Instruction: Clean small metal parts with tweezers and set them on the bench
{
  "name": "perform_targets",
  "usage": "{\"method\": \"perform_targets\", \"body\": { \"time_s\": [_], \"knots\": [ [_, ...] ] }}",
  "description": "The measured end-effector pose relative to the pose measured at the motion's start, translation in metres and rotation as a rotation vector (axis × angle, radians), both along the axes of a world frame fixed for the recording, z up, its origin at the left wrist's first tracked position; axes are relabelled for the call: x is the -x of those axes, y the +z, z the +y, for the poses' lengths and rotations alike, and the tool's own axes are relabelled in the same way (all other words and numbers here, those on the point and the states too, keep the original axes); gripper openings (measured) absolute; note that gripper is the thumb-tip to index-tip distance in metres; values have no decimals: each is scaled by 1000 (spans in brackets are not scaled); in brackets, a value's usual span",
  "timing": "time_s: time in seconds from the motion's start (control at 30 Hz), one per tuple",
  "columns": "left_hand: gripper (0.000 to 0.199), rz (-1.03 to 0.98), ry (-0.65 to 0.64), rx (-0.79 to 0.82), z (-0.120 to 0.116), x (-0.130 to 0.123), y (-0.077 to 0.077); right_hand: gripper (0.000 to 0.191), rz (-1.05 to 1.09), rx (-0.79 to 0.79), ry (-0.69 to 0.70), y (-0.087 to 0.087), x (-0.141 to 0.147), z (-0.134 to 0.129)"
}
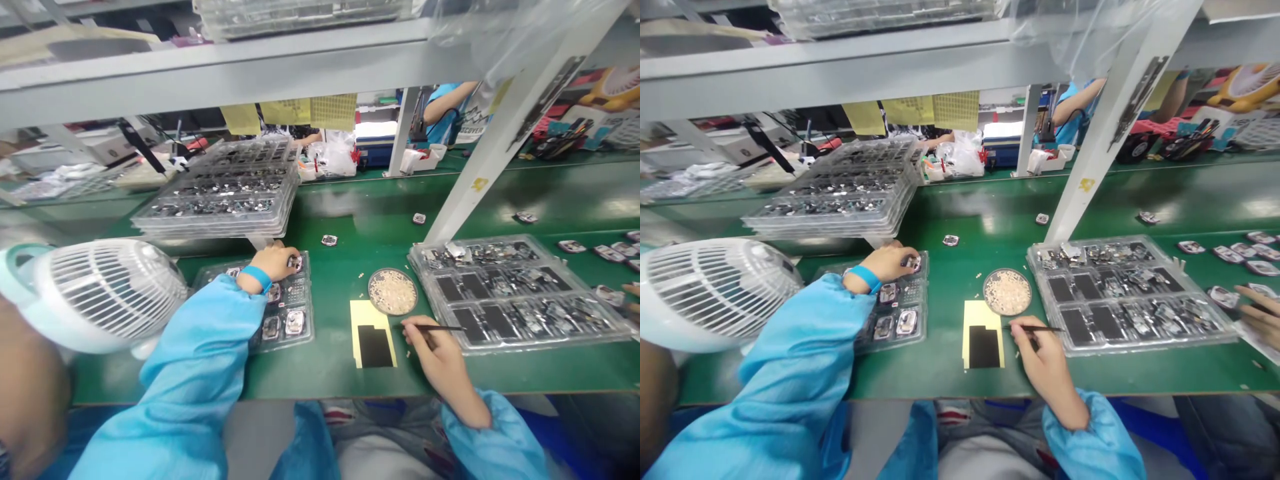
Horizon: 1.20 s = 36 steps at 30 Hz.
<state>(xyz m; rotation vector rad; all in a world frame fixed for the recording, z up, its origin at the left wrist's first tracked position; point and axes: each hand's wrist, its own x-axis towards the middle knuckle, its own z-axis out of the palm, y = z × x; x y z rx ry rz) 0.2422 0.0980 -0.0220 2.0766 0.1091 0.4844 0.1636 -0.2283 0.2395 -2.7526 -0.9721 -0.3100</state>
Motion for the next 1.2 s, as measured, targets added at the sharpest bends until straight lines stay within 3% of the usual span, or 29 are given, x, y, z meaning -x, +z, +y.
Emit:
{"method": "perform_targets", "body": {
  "time_s": [0.23,0.5,0.63,0.73,0.8,0.87,0.93,1.0,1.07,1.2],
  "knots": [
    [44,43,-31,44,8,-10,-8,12,103,-5,121,-2,4,12],
    [41,-34,38,130,-1,-5,-13,16,78,-33,2,-10,-6,28],
    [26,-114,163,229,-10,14,-2,18,115,-32,-20,-12,-10,26],
    [27,-210,258,309,-28,38,21,18,134,-45,-20,-12,-11,24],
    [24,-343,116,491,-49,53,44,18,140,-45,-17,-12,-11,24],
    [23,-383,-244,759,-77,64,66,17,140,-45,-20,-12,-11,26],
    [24,-325,-495,819,-106,69,82,17,132,-42,-33,-11,-10,28],
    [26,-307,-559,802,-130,70,88,17,127,-34,-52,-12,-10,28],
    [28,-306,-545,787,-144,69,86,15,122,-42,-53,-12,-9,28],
    [28,-288,-512,768,-150,68,78,8,101,-144,21,-12,-5,28]
  ]
}}
